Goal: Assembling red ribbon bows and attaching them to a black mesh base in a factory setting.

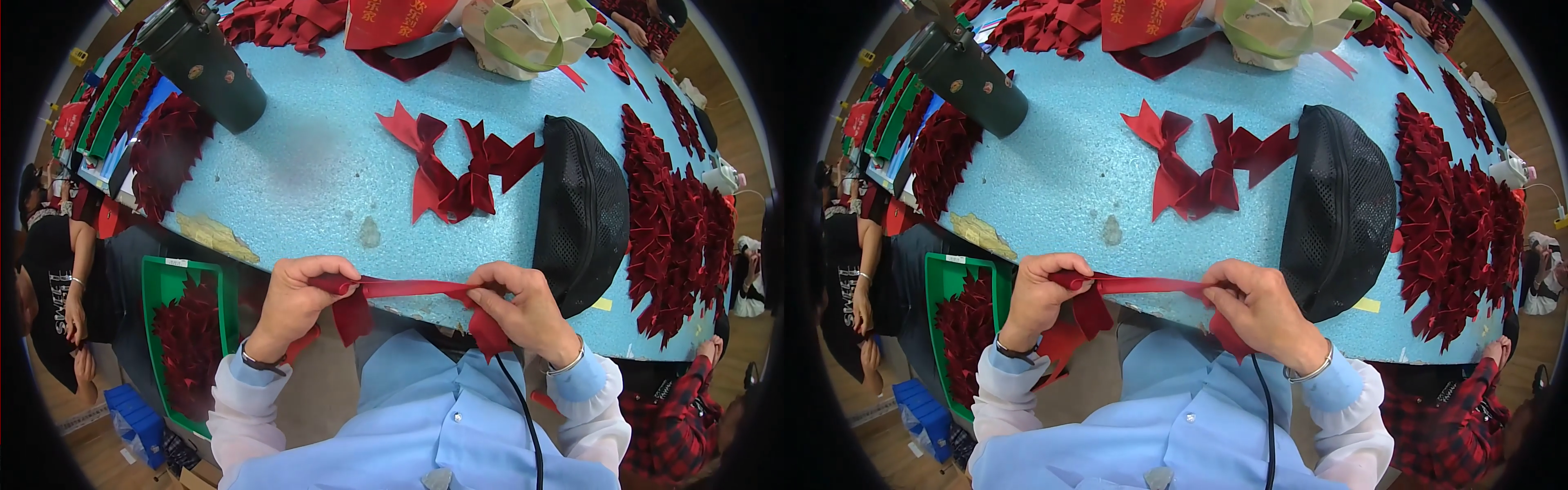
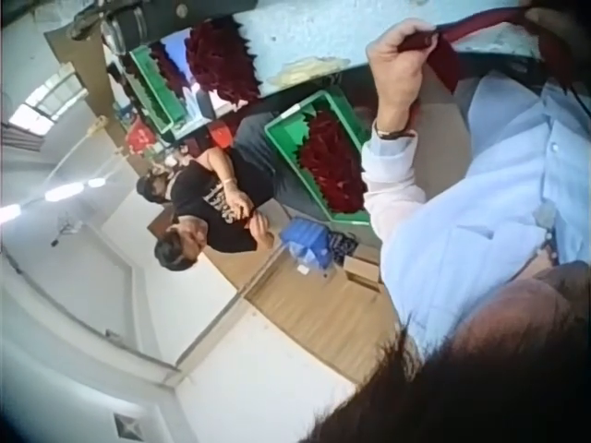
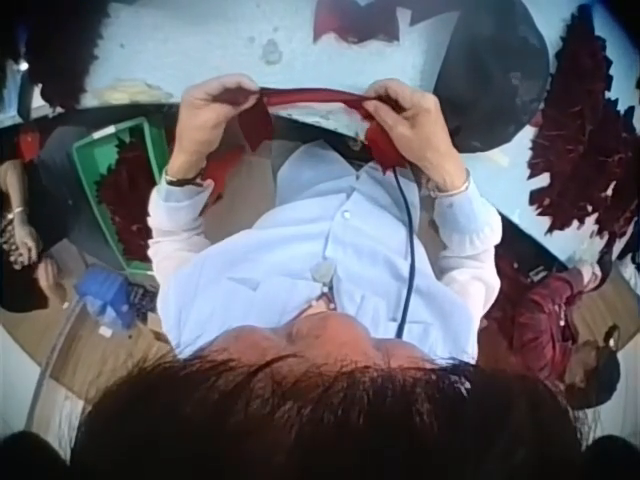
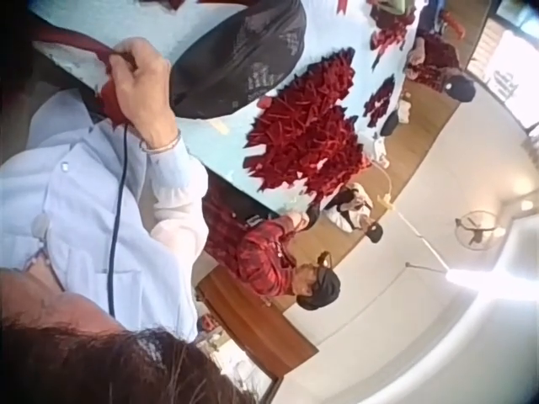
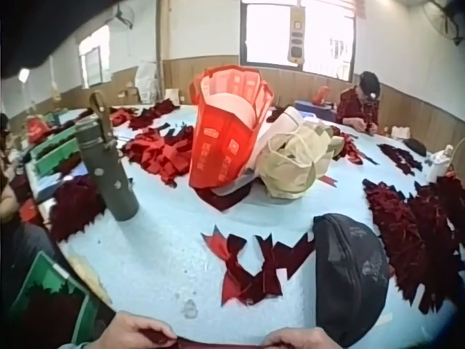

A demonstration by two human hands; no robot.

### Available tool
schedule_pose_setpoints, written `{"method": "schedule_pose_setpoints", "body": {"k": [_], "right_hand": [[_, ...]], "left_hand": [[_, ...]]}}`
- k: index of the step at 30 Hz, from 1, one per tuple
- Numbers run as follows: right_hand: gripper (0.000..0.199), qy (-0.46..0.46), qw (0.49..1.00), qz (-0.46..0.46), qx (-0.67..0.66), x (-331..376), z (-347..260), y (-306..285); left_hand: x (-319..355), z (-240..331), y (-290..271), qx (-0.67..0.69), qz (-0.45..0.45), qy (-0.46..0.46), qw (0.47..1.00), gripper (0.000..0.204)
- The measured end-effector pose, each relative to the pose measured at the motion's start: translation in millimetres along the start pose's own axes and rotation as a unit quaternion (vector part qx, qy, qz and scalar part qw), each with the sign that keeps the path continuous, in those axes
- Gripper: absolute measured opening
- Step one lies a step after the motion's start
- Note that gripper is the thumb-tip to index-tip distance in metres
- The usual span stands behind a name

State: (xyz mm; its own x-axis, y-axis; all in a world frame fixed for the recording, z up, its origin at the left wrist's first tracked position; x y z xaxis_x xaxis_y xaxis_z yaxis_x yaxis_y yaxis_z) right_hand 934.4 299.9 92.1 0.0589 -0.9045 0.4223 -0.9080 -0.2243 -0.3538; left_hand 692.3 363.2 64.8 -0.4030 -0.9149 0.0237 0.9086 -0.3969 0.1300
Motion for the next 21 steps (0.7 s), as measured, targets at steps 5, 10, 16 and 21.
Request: {"method": "schedule_pose_setpoints", "body": {"k": [5, 10, 16, 21], "right_hand": [[0.012, -0.113, 0.986, 0.056, 0.11, -6, -5, 8], [0.017, -0.232, 0.929, 0.103, 0.27, -1, -11, 14], [0.023, -0.28, 0.874, 0.134, 0.374, 8, -14, 17], [0.024, -0.284, 0.839, 0.122, 0.449, 12, -12, 21]], "left_hand": [[5, -6, -4, -0.022, 0.03, 0.021, 0.999, 0.025], [10, -4, -8, -0.071, 0.021, 0.012, 0.997, 0.025], [16, -1, -13, -0.111, -0.016, 0.02, 0.993, 0.028], [13, -4, -17, -0.079, -0.014, 0.015, 0.997, 0.03]]}}
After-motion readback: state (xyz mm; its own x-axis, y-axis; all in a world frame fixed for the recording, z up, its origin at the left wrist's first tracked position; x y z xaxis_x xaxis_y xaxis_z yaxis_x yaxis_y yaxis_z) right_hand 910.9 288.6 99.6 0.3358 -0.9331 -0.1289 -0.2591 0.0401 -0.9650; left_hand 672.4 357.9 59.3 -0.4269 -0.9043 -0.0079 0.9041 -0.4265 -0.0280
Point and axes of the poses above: each hand's wrist, its own x-axis away from the middle knuckle, its own y-axis out of the palm, z = x × y, the point moved 6 cm from there along -x, towards the middle knuckle, and after that the axes turned 13 degrees about y, right-handed, at the moved point
